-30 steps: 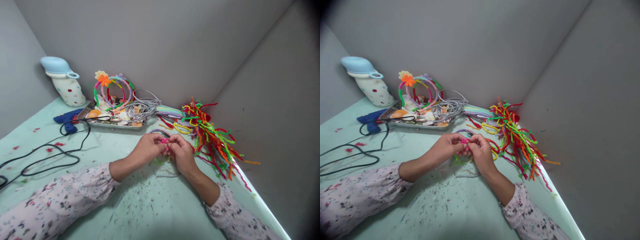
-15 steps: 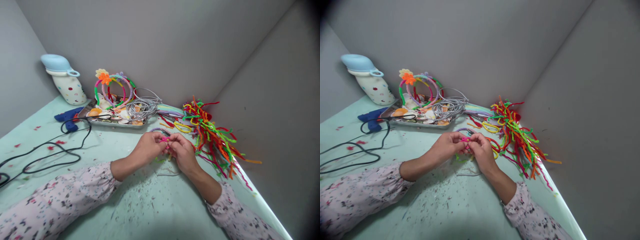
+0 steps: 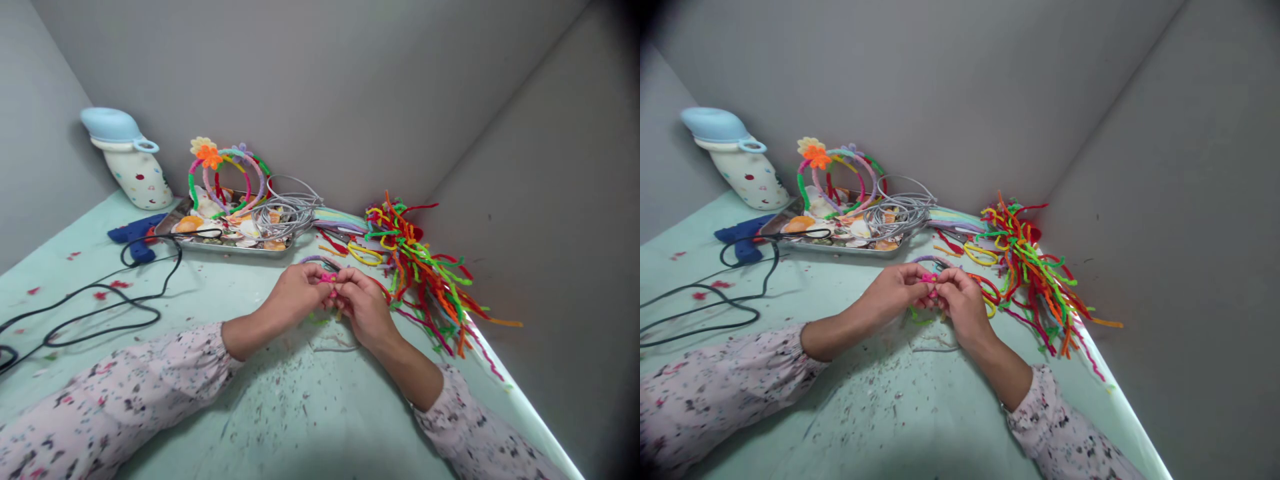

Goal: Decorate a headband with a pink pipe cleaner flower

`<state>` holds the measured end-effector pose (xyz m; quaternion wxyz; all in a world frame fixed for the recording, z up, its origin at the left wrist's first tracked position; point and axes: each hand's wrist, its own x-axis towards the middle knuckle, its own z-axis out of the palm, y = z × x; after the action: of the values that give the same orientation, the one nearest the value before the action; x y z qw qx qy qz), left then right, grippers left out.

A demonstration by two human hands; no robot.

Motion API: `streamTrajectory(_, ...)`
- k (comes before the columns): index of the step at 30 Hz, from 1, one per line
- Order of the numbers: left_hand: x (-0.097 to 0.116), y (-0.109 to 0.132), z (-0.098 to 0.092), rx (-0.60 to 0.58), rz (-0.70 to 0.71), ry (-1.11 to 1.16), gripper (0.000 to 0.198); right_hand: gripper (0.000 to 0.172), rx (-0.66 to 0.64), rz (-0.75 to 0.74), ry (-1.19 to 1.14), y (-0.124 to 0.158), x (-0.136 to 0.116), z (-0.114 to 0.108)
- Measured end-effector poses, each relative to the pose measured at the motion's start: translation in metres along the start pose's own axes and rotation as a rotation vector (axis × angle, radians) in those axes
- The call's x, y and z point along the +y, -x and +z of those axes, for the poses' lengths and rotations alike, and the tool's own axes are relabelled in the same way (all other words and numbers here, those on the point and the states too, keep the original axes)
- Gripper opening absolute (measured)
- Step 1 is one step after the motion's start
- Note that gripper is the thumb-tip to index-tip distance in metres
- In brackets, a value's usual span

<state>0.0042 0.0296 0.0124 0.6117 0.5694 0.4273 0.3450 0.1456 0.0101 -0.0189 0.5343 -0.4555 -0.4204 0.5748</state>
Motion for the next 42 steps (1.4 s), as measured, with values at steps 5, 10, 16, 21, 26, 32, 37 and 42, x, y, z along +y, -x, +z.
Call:
streamTrajectory(5, 0.0028, -0.0007, -0.0016, -0.011, -0.054, 0.08, 0.005, 0.015, -0.042, -0.037, 0.011, 0.0017, -0.0017, -0.0033)
streamTrajectory(10, 0.0019, -0.0015, -0.0005, -0.01, -0.053, 0.089, 0.003, 0.018, -0.027, -0.046, 0.034, 0.0009, -0.0008, -0.0027)
streamTrajectory(16, 0.0003, -0.0023, 0.0003, 0.008, 0.008, -0.018, 0.003, 0.018, 0.0, 0.006, 0.027, -0.0006, -0.0018, -0.0005)
streamTrajectory(21, 0.0004, -0.0021, 0.0003, 0.005, -0.021, 0.042, 0.003, 0.017, -0.037, -0.014, 0.016, 0.0002, -0.0023, -0.0022)
streamTrajectory(26, 0.0002, -0.0027, 0.0, 0.021, -0.001, -0.018, 0.007, 0.017, -0.031, -0.006, 0.042, -0.0005, -0.0027, -0.0027)
streamTrajectory(32, 0.0005, -0.0027, -0.0001, 0.015, -0.017, -0.031, 0.01, 0.018, -0.015, 0.014, -0.001, -0.002, -0.0014, -0.0017)
streamTrajectory(37, -0.003, -0.002, -0.0003, -0.006, 0.023, -0.046, 0.01, 0.015, 0.029, 0.026, 0.001, -0.0022, -0.0021, -0.0007)
streamTrajectory(42, 0.0008, -0.0016, -0.0001, 0.0, -0.021, 0.029, 0.008, 0.015, -0.036, 0.026, -0.027, -0.0016, -0.0052, -0.0037)
